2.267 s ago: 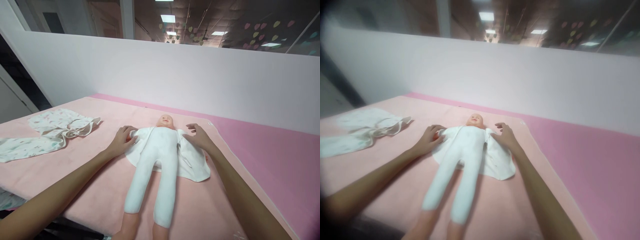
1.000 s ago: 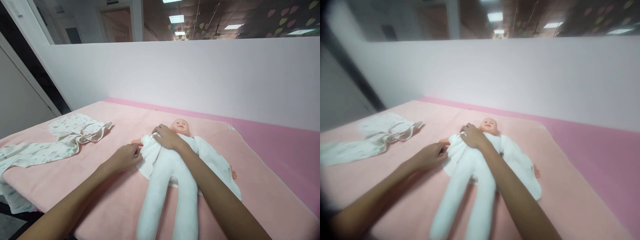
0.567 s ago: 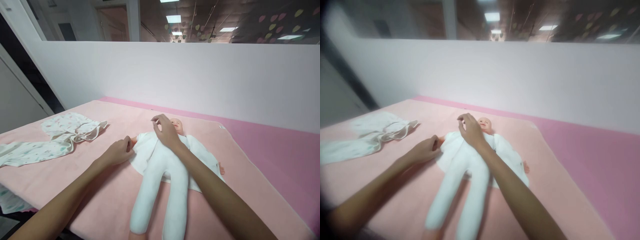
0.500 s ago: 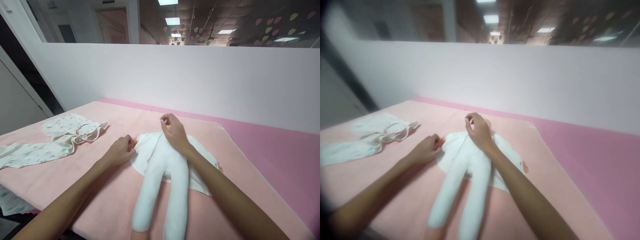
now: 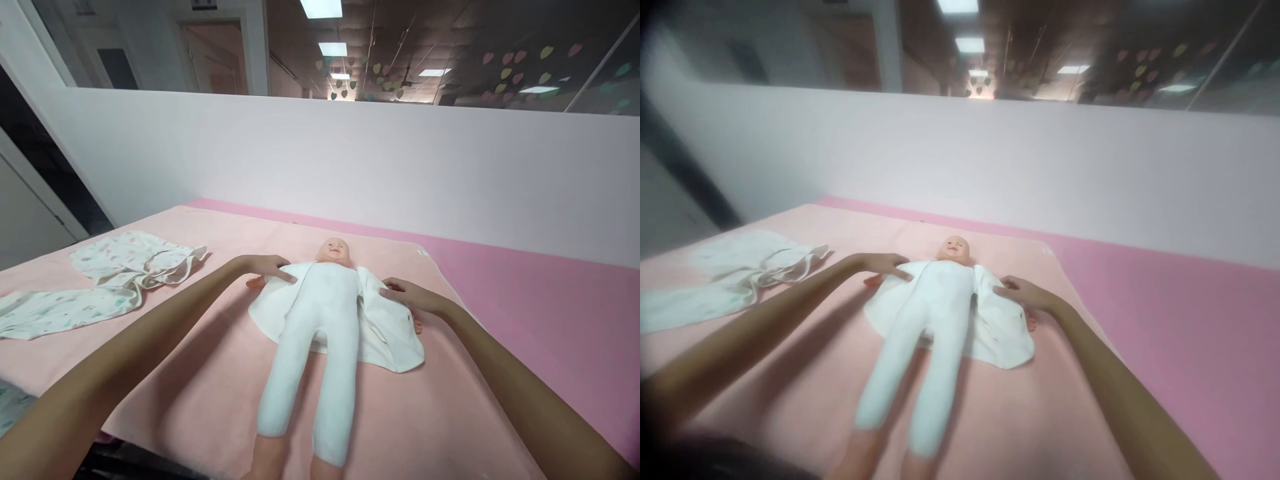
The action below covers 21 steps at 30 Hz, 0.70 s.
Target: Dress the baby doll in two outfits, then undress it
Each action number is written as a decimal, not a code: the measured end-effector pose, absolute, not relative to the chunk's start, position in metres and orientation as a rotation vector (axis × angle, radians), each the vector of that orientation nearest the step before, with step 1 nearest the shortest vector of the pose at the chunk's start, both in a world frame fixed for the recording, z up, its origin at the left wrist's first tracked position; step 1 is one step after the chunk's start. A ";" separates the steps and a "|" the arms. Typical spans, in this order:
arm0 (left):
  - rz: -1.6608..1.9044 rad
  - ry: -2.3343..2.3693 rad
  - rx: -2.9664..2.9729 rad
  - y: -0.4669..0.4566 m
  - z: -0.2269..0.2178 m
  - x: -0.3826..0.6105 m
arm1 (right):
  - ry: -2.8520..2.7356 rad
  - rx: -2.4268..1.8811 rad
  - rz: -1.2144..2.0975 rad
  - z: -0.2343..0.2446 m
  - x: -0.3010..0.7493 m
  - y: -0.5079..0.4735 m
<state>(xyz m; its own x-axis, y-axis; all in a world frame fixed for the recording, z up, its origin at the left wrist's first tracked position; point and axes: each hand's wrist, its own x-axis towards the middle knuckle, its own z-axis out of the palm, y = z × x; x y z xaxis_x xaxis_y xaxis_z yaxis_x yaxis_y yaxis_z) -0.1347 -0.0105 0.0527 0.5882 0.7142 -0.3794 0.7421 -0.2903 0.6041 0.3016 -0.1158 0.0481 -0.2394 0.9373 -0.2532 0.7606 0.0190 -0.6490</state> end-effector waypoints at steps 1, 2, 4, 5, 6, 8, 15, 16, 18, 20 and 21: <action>-0.093 1.130 2.020 -0.008 0.056 -0.131 | -2.083 -1.737 1.071 0.049 0.299 -0.115; -0.124 1.111 2.000 -0.007 0.059 -0.129 | -2.111 -1.720 1.097 0.050 0.296 -0.115; -0.151 1.093 1.975 -0.008 0.064 -0.125 | -2.136 -1.704 1.078 0.049 0.289 -0.115; -0.152 1.092 1.970 -0.009 0.065 -0.124 | -2.136 -1.697 1.044 0.047 0.286 -0.116; -0.148 1.092 1.966 -0.011 0.067 -0.123 | -2.130 -1.688 1.003 0.046 0.283 -0.116; -0.141 1.100 1.973 -0.012 0.070 -0.122 | -2.100 -1.670 0.937 0.044 0.282 -0.119; -0.100 1.145 2.097 0.007 0.082 -0.102 | -1.989 -1.803 0.833 0.059 0.307 -0.109; -0.088 1.161 2.107 0.013 0.083 -0.097 | -1.982 -1.821 0.813 0.062 0.311 -0.104; -0.065 1.205 2.120 0.027 0.082 -0.087 | -1.967 -1.846 0.784 0.067 0.318 -0.092; 0.004 1.265 2.155 0.040 0.079 -0.079 | -1.944 -1.881 0.768 0.069 0.323 -0.078; 0.065 1.295 2.184 0.047 0.077 -0.076 | -1.933 -1.909 0.761 0.069 0.324 -0.071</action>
